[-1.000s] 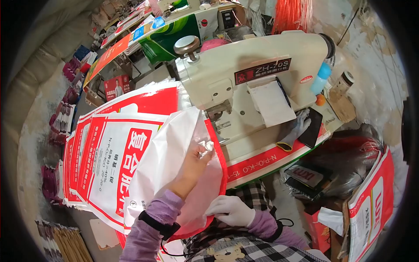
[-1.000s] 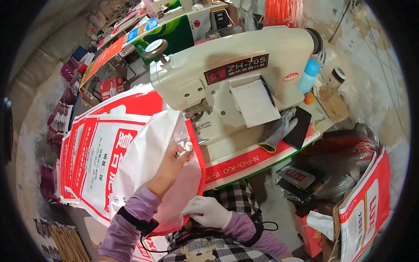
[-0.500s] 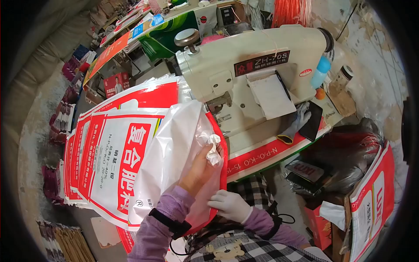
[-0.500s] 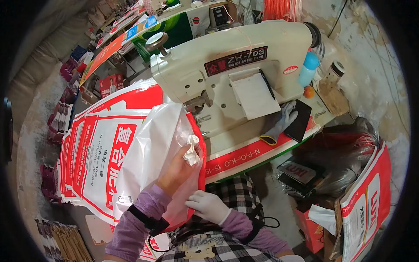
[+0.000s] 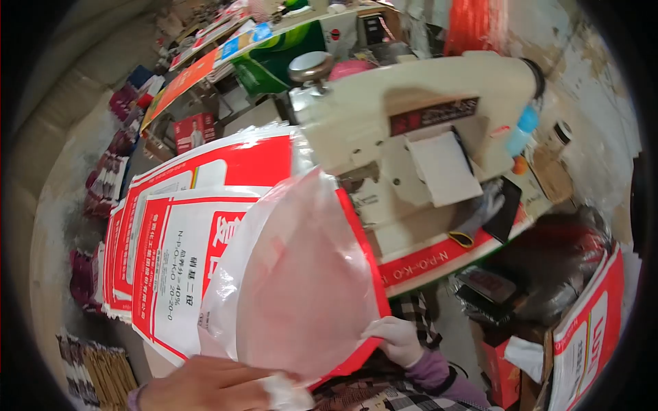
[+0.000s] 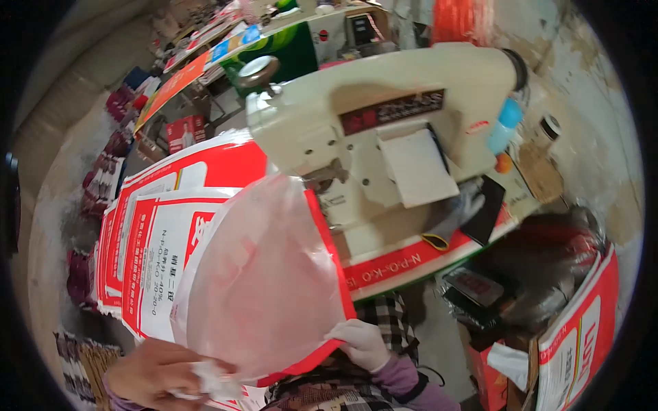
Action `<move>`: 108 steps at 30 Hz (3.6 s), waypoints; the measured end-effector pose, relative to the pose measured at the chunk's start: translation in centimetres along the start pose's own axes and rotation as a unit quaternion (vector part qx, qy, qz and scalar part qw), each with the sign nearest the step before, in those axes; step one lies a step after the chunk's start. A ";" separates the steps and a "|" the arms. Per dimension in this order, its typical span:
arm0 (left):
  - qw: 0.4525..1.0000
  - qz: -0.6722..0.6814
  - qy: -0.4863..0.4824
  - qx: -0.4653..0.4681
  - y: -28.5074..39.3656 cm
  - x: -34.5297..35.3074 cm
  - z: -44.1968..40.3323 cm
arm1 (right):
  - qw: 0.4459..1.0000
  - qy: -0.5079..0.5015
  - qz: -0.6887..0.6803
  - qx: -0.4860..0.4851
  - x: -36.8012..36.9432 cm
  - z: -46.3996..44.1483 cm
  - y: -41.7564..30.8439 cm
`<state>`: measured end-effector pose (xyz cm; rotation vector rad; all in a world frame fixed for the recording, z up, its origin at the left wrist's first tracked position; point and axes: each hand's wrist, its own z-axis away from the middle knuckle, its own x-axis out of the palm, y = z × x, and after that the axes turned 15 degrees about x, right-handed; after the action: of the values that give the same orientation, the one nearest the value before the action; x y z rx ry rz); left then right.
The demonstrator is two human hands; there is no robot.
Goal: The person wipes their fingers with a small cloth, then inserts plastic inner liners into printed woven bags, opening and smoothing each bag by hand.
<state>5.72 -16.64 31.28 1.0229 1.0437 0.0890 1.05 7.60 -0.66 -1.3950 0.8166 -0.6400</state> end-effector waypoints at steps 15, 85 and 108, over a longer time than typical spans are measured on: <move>0.761 0.124 0.609 -0.186 -22.0 5.9 18.2 | 0.977 -0.030 0.195 -0.080 10.1 -14.7 -1.7; 0.395 0.375 0.839 0.022 -25.6 34.4 32.4 | 0.955 0.119 0.209 -0.173 6.9 -7.3 -1.2; 0.262 0.020 0.840 -0.475 -0.4 50.6 37.3 | 0.930 -0.164 0.304 -0.123 24.3 -8.5 -10.2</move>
<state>60.92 -15.78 1.15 -0.7957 2.2431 2.0026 9.21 -17.83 6.62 -1.3236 1.0125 0.1783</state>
